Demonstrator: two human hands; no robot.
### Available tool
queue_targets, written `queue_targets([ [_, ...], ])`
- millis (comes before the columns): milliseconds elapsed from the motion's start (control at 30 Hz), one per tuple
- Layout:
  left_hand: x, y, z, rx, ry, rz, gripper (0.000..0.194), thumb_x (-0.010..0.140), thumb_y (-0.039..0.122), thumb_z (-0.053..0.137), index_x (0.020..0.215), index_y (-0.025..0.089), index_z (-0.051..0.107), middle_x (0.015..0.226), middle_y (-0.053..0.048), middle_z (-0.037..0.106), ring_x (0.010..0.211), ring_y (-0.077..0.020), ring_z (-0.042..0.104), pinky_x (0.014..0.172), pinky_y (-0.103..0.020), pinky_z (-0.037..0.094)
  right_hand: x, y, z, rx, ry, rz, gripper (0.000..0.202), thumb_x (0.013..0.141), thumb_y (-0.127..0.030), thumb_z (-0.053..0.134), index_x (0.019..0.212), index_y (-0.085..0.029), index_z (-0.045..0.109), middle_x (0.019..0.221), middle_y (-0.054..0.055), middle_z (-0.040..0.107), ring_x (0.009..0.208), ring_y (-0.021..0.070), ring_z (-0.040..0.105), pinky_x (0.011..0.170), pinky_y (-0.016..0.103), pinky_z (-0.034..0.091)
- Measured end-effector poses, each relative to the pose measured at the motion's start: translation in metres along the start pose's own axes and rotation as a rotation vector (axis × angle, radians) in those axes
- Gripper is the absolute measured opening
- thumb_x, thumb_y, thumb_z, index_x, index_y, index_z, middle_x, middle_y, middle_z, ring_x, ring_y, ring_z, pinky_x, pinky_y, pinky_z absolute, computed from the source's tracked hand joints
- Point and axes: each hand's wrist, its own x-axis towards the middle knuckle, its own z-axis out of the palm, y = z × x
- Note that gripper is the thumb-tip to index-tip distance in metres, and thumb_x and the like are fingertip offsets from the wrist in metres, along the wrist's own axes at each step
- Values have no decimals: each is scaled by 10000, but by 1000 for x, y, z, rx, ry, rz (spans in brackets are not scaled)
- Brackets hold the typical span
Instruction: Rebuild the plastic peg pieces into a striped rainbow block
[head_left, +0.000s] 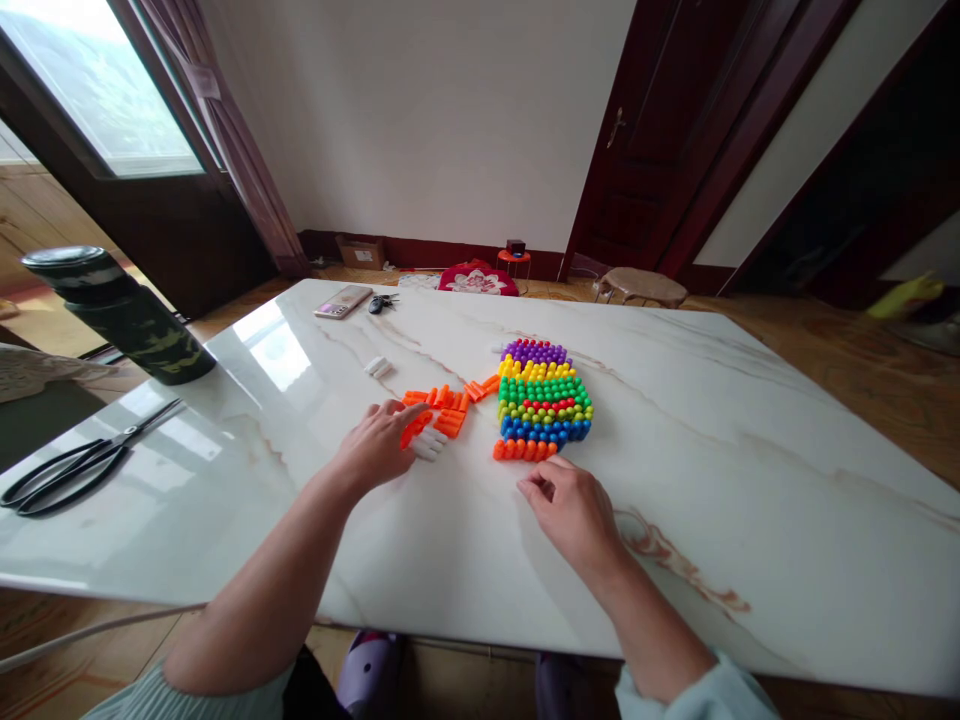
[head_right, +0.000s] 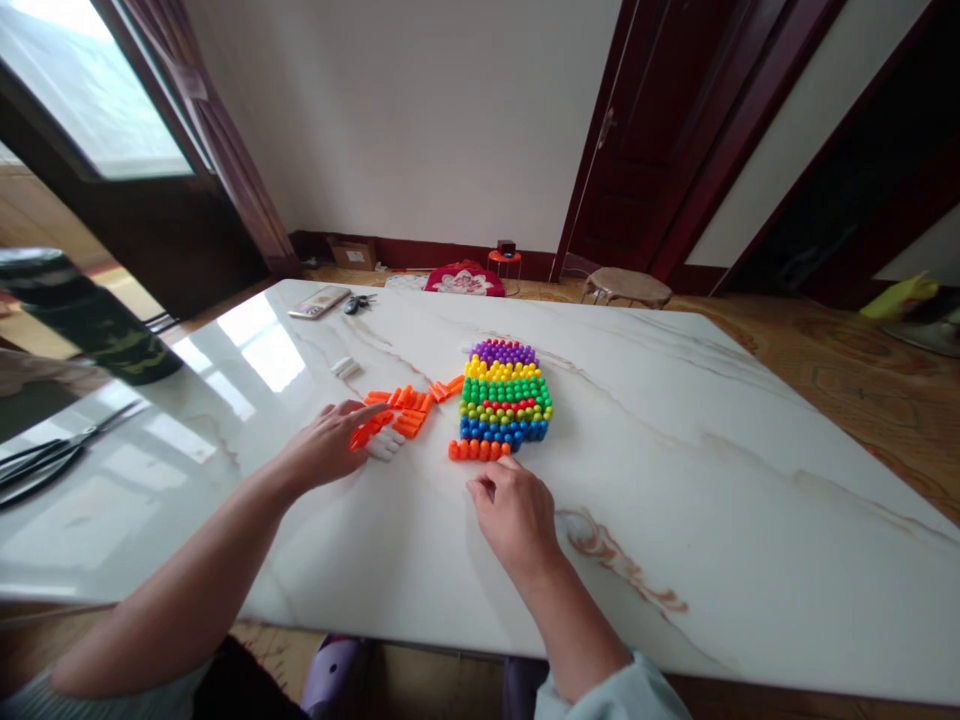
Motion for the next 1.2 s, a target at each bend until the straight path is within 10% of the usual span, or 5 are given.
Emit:
queue_targets([
  [567,1,11,2,29,1,-214,420,807,212,435,1208,258,549,1073,-114,507,933,-279,598,791,-377,475,-2,-7,0,38,-57,-88,114,830,-198,611,720,-220,634,770,-14,631,664,127,583,605,231,372],
  [767,-7,15,-21,-513,162,-352,449,753,254,525,1200,255,558,1029,-75,544,766,-184,599,633,-283,480,-4,-13,6,232,-15,-117,130,830,-199,595,709,-212,641,771,1,631,666,127,581,640,238,424],
  [933,-19,43,-30,-1639,-354,-307,462,762,340,556,1157,102,573,752,-56,581,478,-52,423,362,-125,249,-7,-30,12,729,-135,8,129,825,-296,615,898,-196,650,812,7,649,589,110,566,553,235,468],
  [1033,-20,62,-21,-1879,-631,-319,386,790,304,519,1079,64,609,710,-75,585,455,-39,407,331,-97,181,-7,-37,9,952,-187,119,306,818,-404,629,1030,-184,621,897,28,659,568,102,566,501,229,458],
  [1200,-17,77,-8,-1984,-710,-384,251,826,266,477,932,88,618,649,-60,557,517,-79,507,324,-78,166,-1,-37,1,1064,-113,170,448,810,-493,628,1136,-187,601,1013,73,667,596,105,583,480,217,440],
])
